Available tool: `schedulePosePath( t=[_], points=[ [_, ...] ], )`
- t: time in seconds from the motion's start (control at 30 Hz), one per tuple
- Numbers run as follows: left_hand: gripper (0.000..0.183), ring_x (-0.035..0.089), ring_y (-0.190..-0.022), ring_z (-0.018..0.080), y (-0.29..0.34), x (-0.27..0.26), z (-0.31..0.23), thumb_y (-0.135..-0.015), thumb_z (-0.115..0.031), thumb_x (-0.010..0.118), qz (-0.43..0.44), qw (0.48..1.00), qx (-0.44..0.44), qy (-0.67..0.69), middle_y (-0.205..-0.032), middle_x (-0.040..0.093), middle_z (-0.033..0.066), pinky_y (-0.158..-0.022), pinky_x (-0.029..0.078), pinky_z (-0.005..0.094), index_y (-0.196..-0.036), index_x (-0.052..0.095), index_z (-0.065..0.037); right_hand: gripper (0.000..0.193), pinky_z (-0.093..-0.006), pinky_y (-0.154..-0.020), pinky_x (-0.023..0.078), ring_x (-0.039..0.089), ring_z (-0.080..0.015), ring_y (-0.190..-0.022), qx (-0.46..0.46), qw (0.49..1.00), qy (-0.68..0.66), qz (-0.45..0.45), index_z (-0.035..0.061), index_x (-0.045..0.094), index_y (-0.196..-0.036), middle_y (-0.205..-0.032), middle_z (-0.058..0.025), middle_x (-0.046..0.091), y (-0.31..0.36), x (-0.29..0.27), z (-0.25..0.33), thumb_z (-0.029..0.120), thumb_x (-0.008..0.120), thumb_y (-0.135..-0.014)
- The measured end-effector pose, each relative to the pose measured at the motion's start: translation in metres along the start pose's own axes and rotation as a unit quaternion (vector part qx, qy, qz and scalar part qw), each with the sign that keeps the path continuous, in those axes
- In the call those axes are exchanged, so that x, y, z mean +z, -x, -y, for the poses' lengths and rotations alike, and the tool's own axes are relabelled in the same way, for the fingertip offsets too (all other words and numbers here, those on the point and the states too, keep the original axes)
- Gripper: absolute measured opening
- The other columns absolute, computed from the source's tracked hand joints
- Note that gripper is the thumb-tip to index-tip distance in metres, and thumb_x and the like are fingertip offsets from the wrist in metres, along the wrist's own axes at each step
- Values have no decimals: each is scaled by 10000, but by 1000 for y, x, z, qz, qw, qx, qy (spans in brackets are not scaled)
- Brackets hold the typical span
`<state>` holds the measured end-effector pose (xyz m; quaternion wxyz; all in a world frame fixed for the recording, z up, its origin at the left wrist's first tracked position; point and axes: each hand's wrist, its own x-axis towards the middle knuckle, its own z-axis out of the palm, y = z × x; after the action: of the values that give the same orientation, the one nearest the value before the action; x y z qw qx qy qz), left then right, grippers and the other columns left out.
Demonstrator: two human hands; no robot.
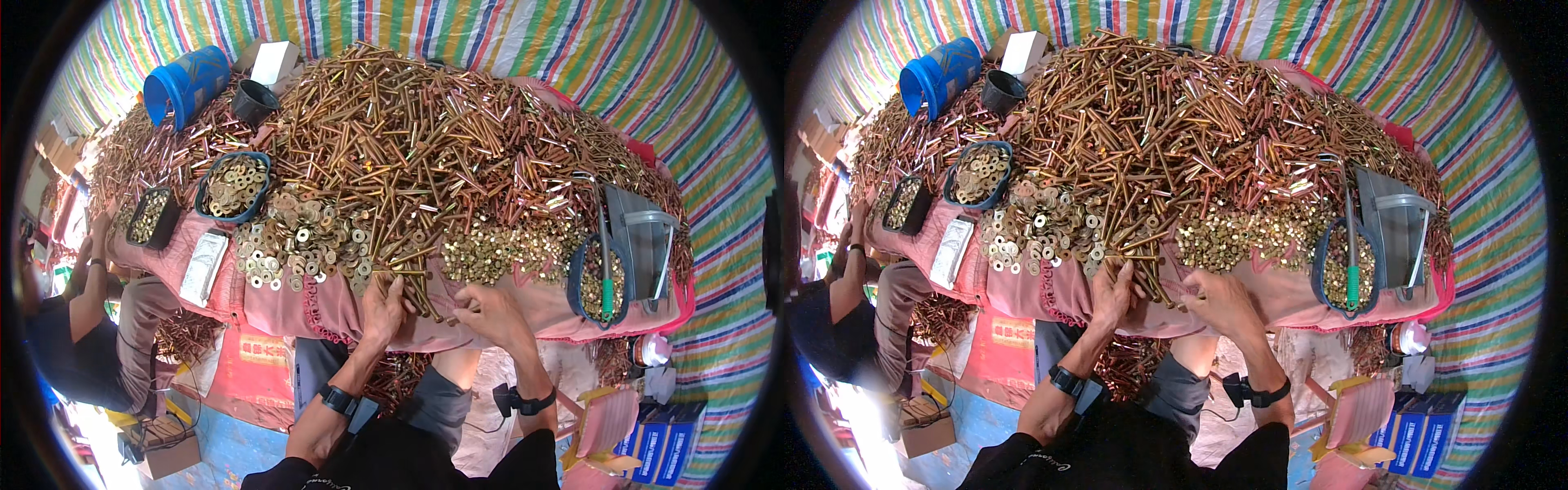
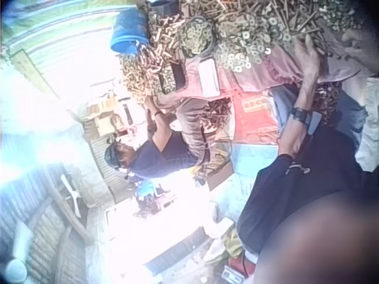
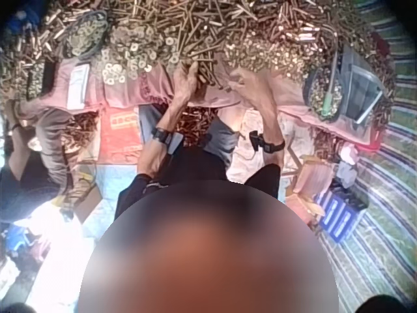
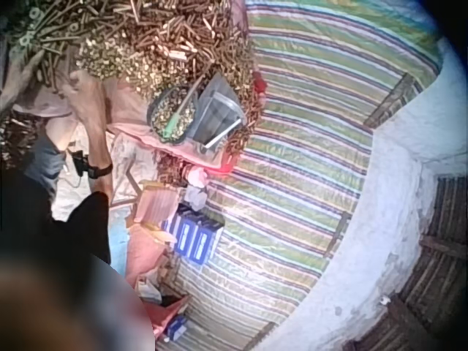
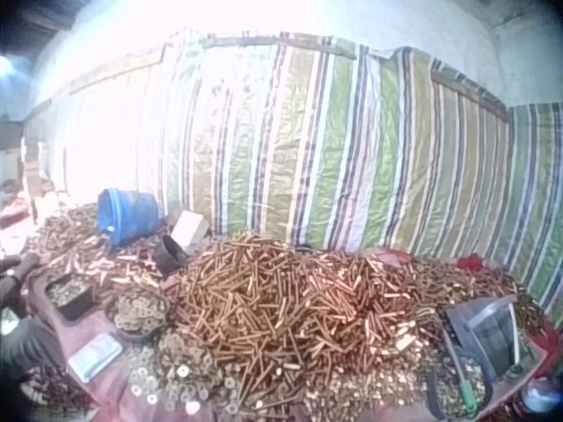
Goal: The person sorts through a large pile of metal parts, picking up and examining small pins, washers, and brass pieces by hand.
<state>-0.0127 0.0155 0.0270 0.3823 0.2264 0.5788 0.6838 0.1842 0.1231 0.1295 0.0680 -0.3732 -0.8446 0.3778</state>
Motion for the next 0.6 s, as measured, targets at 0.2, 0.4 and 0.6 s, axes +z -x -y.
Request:
schedulePosePath(
  t=[0.2, 0.4, 0.6],
  points=[
    [201, 636, -560, 109, 2, 0, 2, -1120, -195, 562, -6, 1000, 3, -3, -879, 716, 77, -443, 459, 258, -1108, 557, 6, 426, -537, -809, 558, 747, -407, -899, -20, 989, 147, 1, 38, 695, -1014, -864, -214, 751, -39, 44, 17, 390, 842, -824],
    [188, 606, -531, 91, 4, -1, 6, -1114, -192, 584, -4, 1000, -1, 28, -738, 662, 50, -443, 439, 238, -1118, 567, -4, 480, -554, -726, 545, 738, -427, -805, -37, 978, 204, -30, 20, 702, -934, -774, -266, 709, -35, 69, 21, 473, 825, -836],
    [220, 597, -599, 57, 11, -9, -3, -1058, -184, 700, 25, 999, -15, 42, -808, 695, 12, -514, 461, 221, -1164, 633, -4, 437, -548, -717, 550, 721, -451, -783, -53, 988, 145, -19, 9, 707, -945, -782, -258, 710, -41, 78, 20, 407, 835, -817]
  ],
)
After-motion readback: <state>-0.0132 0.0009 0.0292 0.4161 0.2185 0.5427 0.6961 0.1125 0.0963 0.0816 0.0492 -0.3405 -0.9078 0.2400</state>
